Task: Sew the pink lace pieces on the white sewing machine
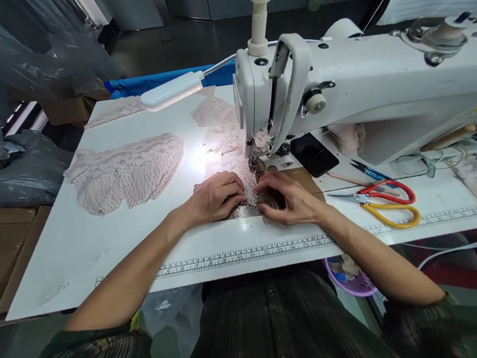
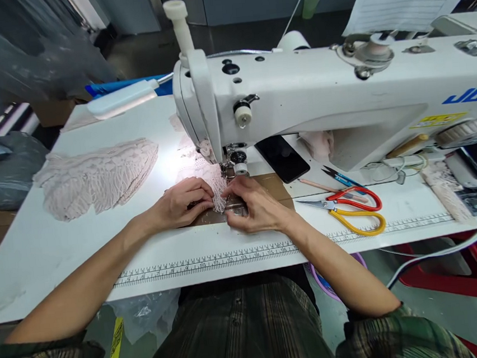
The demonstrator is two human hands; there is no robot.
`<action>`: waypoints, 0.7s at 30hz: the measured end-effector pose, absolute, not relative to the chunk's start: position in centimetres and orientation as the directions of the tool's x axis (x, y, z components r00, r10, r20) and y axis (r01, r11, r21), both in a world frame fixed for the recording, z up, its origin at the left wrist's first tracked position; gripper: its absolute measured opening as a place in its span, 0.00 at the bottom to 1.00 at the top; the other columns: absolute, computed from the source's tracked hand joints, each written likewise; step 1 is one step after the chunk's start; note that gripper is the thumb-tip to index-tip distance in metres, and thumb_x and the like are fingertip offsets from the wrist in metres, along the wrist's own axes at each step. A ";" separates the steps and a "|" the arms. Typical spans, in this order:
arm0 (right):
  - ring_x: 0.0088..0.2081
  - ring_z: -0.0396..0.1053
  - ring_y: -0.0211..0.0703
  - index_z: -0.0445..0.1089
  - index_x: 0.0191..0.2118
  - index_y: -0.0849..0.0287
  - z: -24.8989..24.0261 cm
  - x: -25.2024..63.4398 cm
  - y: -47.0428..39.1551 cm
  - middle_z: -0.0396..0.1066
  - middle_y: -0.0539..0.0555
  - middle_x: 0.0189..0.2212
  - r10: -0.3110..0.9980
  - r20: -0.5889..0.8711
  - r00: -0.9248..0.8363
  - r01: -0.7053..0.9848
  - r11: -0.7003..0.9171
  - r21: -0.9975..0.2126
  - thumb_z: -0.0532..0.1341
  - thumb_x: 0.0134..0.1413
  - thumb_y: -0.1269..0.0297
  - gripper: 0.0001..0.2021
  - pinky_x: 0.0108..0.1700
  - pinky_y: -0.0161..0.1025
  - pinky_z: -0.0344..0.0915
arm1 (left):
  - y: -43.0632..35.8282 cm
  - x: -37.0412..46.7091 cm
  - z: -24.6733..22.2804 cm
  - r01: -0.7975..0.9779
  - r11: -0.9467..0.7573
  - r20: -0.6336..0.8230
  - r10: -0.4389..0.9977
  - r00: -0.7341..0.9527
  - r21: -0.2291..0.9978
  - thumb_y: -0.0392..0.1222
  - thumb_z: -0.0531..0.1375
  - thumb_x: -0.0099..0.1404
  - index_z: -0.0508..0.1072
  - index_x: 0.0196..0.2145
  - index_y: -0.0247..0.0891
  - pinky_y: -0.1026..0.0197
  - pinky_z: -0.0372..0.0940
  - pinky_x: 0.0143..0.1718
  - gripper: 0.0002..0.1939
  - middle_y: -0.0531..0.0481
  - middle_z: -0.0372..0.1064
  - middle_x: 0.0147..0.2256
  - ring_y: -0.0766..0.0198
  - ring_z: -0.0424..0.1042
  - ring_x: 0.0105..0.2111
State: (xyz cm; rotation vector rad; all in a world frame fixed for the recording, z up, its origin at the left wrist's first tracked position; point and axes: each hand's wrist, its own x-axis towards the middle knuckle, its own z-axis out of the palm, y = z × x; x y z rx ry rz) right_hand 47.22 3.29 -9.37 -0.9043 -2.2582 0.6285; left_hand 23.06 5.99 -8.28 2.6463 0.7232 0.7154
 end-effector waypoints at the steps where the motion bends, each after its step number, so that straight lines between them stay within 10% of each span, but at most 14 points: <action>1: 0.45 0.69 0.49 0.68 0.46 0.59 -9.3 47.1 3.1 0.70 0.58 0.43 0.721 0.347 -0.600 0.433 0.658 -0.616 0.64 0.53 0.61 0.15 0.50 0.47 0.66 | 5.9 23.1 -8.3 0.395 -0.812 0.382 0.560 0.735 0.430 0.40 0.56 0.71 0.73 0.31 0.35 0.56 0.70 0.39 0.12 0.44 0.73 0.35 0.61 0.72 0.36; 9: 0.40 0.67 0.46 0.69 0.37 0.58 -9.8 46.2 3.4 0.70 0.56 0.36 0.712 0.360 -0.603 0.450 0.676 -0.583 0.57 0.64 0.64 0.06 0.46 0.46 0.65 | 5.8 23.3 -8.7 0.369 -0.873 0.521 0.486 0.701 0.318 0.47 0.63 0.67 0.75 0.37 0.35 0.53 0.71 0.39 0.11 0.44 0.75 0.38 0.59 0.74 0.37; 15: 0.39 0.67 0.43 0.70 0.39 0.59 -9.9 46.6 3.4 0.69 0.56 0.36 0.741 0.414 -0.529 0.410 0.650 -0.640 0.58 0.62 0.65 0.05 0.44 0.43 0.67 | 5.8 23.4 -8.8 0.316 -0.933 0.623 0.350 0.700 0.170 0.31 0.62 0.65 0.74 0.36 0.35 0.58 0.73 0.36 0.02 0.46 0.77 0.36 0.63 0.75 0.34; 21: 0.41 0.63 0.48 0.74 0.50 0.58 -10.2 46.7 3.4 0.66 0.58 0.37 0.607 0.414 -0.678 0.479 0.793 -0.378 0.57 0.58 0.69 0.16 0.45 0.48 0.65 | 5.6 23.0 -8.7 0.360 -0.889 0.651 0.455 0.608 0.284 0.32 0.61 0.67 0.74 0.38 0.35 0.60 0.76 0.38 0.03 0.44 0.77 0.39 0.63 0.77 0.39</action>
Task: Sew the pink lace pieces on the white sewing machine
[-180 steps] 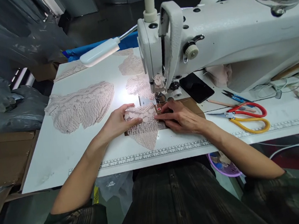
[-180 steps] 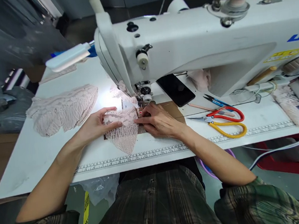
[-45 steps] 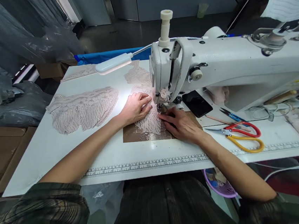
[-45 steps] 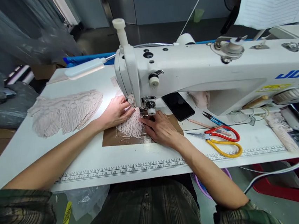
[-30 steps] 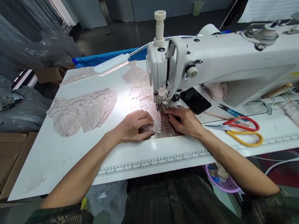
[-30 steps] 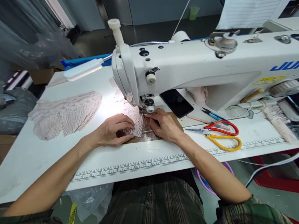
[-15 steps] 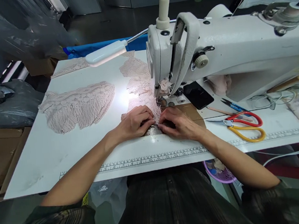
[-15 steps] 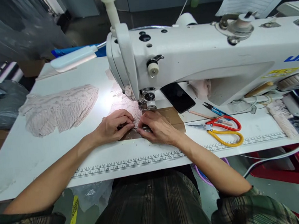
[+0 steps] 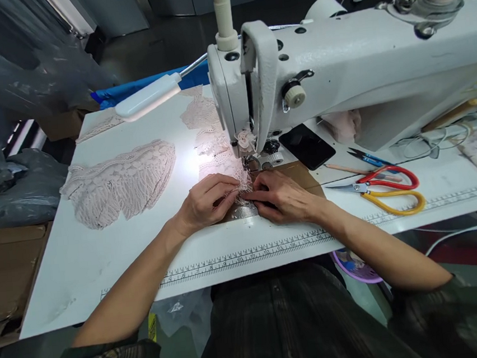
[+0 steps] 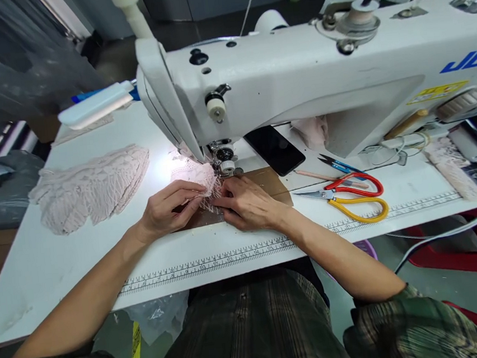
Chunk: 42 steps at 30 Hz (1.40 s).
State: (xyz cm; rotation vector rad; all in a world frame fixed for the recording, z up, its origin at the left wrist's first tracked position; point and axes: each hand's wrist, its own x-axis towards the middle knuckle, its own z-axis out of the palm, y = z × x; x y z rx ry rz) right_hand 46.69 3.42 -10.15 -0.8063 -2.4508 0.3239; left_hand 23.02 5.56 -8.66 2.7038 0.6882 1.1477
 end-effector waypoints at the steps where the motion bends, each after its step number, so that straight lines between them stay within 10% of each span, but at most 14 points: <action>1: 0.41 0.63 0.48 0.75 0.50 0.57 -10.1 46.7 3.4 0.65 0.58 0.37 0.604 0.404 -0.687 0.484 0.795 -0.366 0.58 0.58 0.69 0.16 0.45 0.48 0.65 | 5.6 23.0 -8.7 0.357 -0.890 0.639 0.454 0.621 0.285 0.32 0.60 0.67 0.74 0.38 0.35 0.60 0.77 0.39 0.03 0.44 0.77 0.39 0.63 0.78 0.40; 13: 0.46 0.66 0.47 0.79 0.45 0.52 -9.4 47.5 3.7 0.68 0.57 0.42 0.676 0.364 -0.641 0.442 0.712 -0.545 0.57 0.57 0.68 0.15 0.52 0.48 0.66 | 6.1 23.4 -9.0 0.318 -0.943 0.489 0.325 0.809 0.102 0.33 0.58 0.69 0.74 0.37 0.37 0.55 0.75 0.43 0.05 0.48 0.79 0.37 0.62 0.78 0.38; 24: 0.45 0.61 0.51 0.75 0.53 0.53 -11.3 47.5 4.3 0.65 0.60 0.43 0.723 0.404 -0.561 0.603 0.691 -0.399 0.55 0.61 0.68 0.18 0.51 0.53 0.64 | 6.2 23.1 -8.7 0.291 -0.955 0.466 0.230 0.854 -0.063 0.35 0.59 0.68 0.74 0.34 0.38 0.55 0.72 0.43 0.04 0.47 0.78 0.40 0.62 0.75 0.37; 42: 0.47 0.62 0.53 0.77 0.51 0.49 -10.4 47.7 3.9 0.66 0.60 0.44 0.710 0.364 -0.603 0.610 0.704 -0.364 0.58 0.60 0.70 0.18 0.53 0.55 0.63 | 5.8 22.8 -7.6 0.233 -0.971 0.429 0.237 0.871 0.063 0.34 0.58 0.65 0.76 0.38 0.38 0.48 0.69 0.54 0.07 0.48 0.78 0.39 0.61 0.77 0.39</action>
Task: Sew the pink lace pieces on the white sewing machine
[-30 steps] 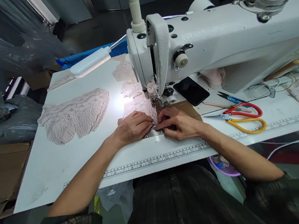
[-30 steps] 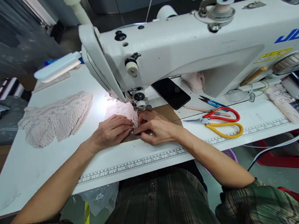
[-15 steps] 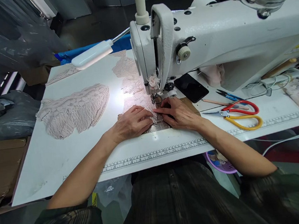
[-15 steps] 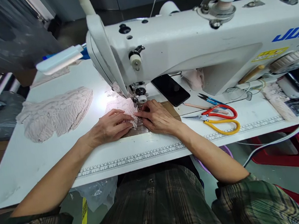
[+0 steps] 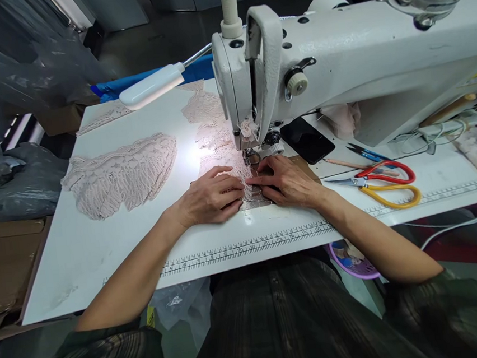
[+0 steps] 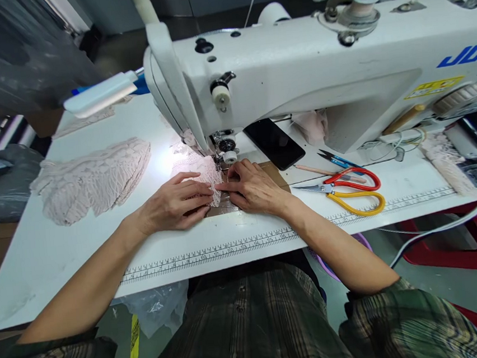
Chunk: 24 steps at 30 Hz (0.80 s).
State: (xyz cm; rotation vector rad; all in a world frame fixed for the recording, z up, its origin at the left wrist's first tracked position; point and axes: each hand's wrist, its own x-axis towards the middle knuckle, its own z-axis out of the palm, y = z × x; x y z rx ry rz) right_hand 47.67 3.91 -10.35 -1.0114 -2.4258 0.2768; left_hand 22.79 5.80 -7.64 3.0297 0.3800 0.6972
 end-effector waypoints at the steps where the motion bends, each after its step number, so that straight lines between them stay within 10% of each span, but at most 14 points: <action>1: 0.47 0.62 0.53 0.77 0.51 0.49 -10.4 47.7 3.9 0.66 0.60 0.44 0.711 0.361 -0.603 0.612 0.703 -0.363 0.57 0.60 0.69 0.17 0.53 0.55 0.63 | 5.8 22.8 -7.2 0.234 -0.968 0.392 0.251 0.885 0.090 0.35 0.58 0.64 0.76 0.39 0.39 0.47 0.69 0.52 0.08 0.47 0.77 0.40 0.60 0.76 0.39; 24: 0.47 0.62 0.57 0.74 0.54 0.56 -10.3 46.9 4.3 0.66 0.64 0.44 0.797 0.262 -0.545 0.732 0.604 -0.315 0.55 0.62 0.67 0.18 0.47 0.54 0.68 | 6.4 23.5 -7.2 0.325 -0.940 0.274 0.342 0.899 0.106 0.43 0.57 0.63 0.75 0.38 0.35 0.52 0.68 0.44 0.11 0.43 0.74 0.38 0.56 0.72 0.37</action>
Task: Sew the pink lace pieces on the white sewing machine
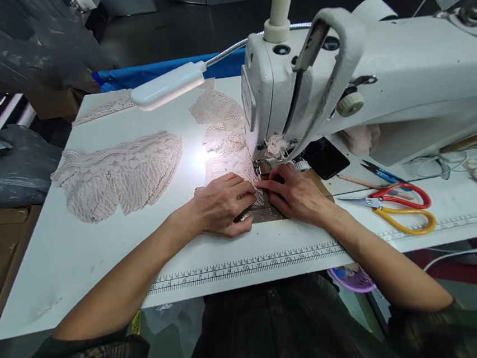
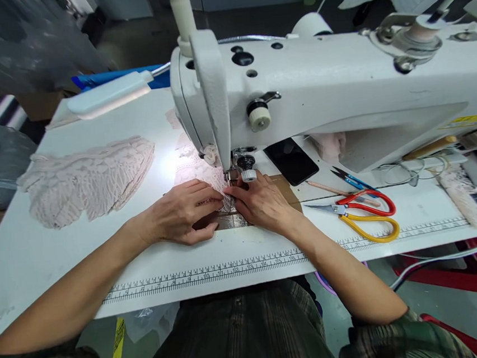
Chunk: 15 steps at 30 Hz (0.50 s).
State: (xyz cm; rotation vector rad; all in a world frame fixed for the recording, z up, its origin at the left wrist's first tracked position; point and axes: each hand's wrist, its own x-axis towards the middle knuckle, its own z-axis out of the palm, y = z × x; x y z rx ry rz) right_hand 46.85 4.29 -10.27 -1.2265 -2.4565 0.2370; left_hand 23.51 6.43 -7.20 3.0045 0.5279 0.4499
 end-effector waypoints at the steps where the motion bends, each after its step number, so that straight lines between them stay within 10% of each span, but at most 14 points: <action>1: 0.47 0.62 0.57 0.74 0.54 0.56 -10.3 46.8 4.4 0.66 0.64 0.43 0.803 0.255 -0.539 0.743 0.596 -0.306 0.55 0.62 0.67 0.18 0.47 0.54 0.68 | 6.4 23.6 -7.3 0.340 -0.935 0.273 0.354 0.894 0.101 0.43 0.57 0.63 0.75 0.38 0.35 0.52 0.68 0.44 0.11 0.42 0.73 0.38 0.56 0.72 0.37; 15: 0.46 0.64 0.56 0.72 0.56 0.60 -9.8 46.5 4.1 0.66 0.66 0.44 0.798 0.272 -0.537 0.760 0.598 -0.255 0.52 0.65 0.66 0.19 0.48 0.55 0.70 | 6.3 24.0 -7.8 0.442 -0.897 0.247 0.432 0.867 0.017 0.46 0.54 0.67 0.74 0.45 0.31 0.50 0.65 0.46 0.17 0.40 0.72 0.41 0.54 0.72 0.39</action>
